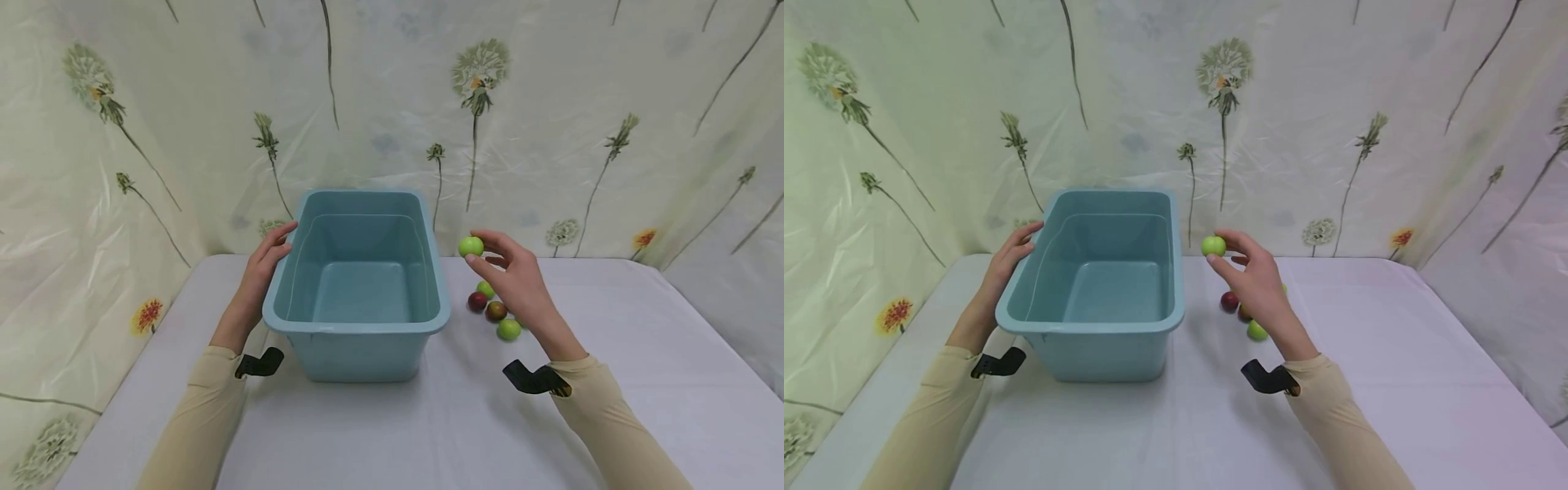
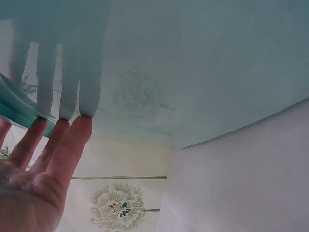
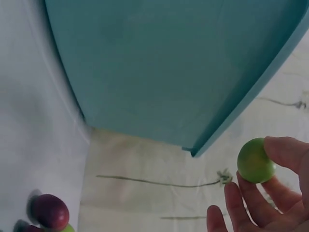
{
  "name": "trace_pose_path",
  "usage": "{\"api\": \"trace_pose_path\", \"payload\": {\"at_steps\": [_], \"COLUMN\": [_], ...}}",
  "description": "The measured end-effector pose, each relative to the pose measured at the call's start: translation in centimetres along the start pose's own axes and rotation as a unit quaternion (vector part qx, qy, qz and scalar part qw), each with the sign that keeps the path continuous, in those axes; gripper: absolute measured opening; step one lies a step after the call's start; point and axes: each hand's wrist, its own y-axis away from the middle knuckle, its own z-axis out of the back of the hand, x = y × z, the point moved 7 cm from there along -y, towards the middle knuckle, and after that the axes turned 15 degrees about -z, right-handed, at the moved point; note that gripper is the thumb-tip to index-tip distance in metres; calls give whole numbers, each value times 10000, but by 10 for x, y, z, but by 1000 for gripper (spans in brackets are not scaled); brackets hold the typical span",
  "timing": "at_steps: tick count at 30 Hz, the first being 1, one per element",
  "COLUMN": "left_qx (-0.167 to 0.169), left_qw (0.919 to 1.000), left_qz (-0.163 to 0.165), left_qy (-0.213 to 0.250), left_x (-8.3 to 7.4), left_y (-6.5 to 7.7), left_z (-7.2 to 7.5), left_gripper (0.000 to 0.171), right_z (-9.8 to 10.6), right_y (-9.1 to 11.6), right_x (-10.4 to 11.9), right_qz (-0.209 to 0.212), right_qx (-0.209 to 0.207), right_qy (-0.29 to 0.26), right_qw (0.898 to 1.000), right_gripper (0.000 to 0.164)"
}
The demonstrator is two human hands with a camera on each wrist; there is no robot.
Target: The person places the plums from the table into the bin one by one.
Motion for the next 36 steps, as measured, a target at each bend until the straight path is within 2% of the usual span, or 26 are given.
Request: {"api": "trace_pose_path", "payload": {"at_steps": [13, 20, 28, 36], "left_qx": [-33, -41, 48, 98], "left_qw": [10000, 10000, 10000, 9998], "left_qz": [40, 44, -71, 14], "left_qy": [-57, -1, 39, 147], "left_x": [0, -2, -5, -2], "left_y": [-3, -4, -10, -10], "left_z": [2, 2, 1, 3], "left_gripper": [51, 50, 48, 48], "right_z": [-13, -24, -37, -55], "right_y": [-16, -25, -35, -44], "right_x": [23, 38, 48, 63], "right_qz": [109, 388, 649, 908], "right_qx": [186, 306, 457, 645], "right_qy": [-208, -295, -226, 7], "right_qw": [9996, 9983, 9966, 9938], "right_gripper": [44, 41, 40, 40]}}
